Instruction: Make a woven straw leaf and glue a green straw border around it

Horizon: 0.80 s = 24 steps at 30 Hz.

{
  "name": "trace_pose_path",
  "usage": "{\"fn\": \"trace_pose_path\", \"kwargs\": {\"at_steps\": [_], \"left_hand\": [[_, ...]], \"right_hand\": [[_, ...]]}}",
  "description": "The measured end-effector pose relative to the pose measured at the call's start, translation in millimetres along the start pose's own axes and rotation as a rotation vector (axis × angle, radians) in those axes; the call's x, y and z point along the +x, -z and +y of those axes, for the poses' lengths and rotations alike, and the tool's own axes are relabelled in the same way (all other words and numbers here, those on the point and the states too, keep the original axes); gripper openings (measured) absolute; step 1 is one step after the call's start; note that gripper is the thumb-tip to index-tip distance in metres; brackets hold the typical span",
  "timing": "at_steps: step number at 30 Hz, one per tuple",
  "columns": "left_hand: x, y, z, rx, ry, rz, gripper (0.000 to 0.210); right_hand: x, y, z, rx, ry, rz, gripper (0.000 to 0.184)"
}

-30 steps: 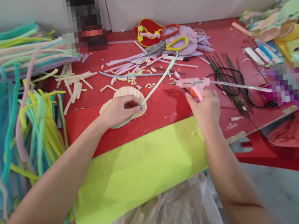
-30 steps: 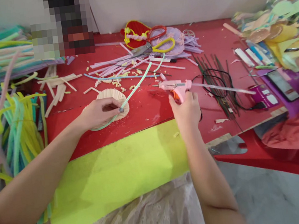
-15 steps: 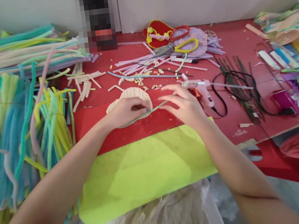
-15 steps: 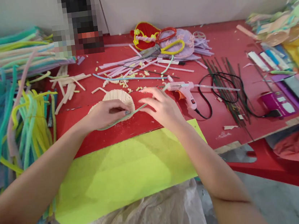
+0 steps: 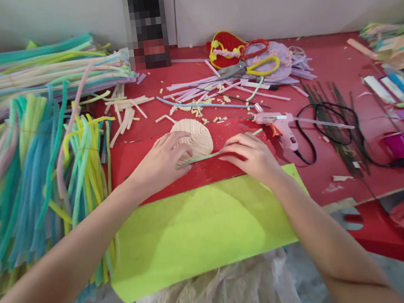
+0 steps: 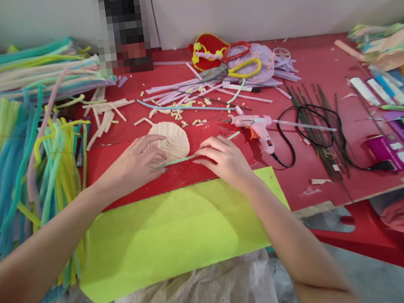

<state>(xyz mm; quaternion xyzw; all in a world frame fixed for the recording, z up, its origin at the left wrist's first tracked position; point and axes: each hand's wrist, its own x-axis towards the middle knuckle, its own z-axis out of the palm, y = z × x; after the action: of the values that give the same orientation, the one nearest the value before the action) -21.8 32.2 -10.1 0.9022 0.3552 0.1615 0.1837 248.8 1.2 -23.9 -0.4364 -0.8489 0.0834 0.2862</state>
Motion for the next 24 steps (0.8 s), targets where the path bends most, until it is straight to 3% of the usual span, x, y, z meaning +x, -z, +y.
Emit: {"fn": "trace_pose_path", "kwargs": {"at_steps": [13,24], "left_hand": [[0,-16.6,-15,-0.118,-0.023,0.053,0.011],[4,-17.0,-15,-0.157,0.005,0.049,0.017]], "right_hand": [[-11,-9,2,-0.154,0.162,-0.098,0.032],[-6,-3,-6,-0.383,0.331,-0.081,0.026]]}}
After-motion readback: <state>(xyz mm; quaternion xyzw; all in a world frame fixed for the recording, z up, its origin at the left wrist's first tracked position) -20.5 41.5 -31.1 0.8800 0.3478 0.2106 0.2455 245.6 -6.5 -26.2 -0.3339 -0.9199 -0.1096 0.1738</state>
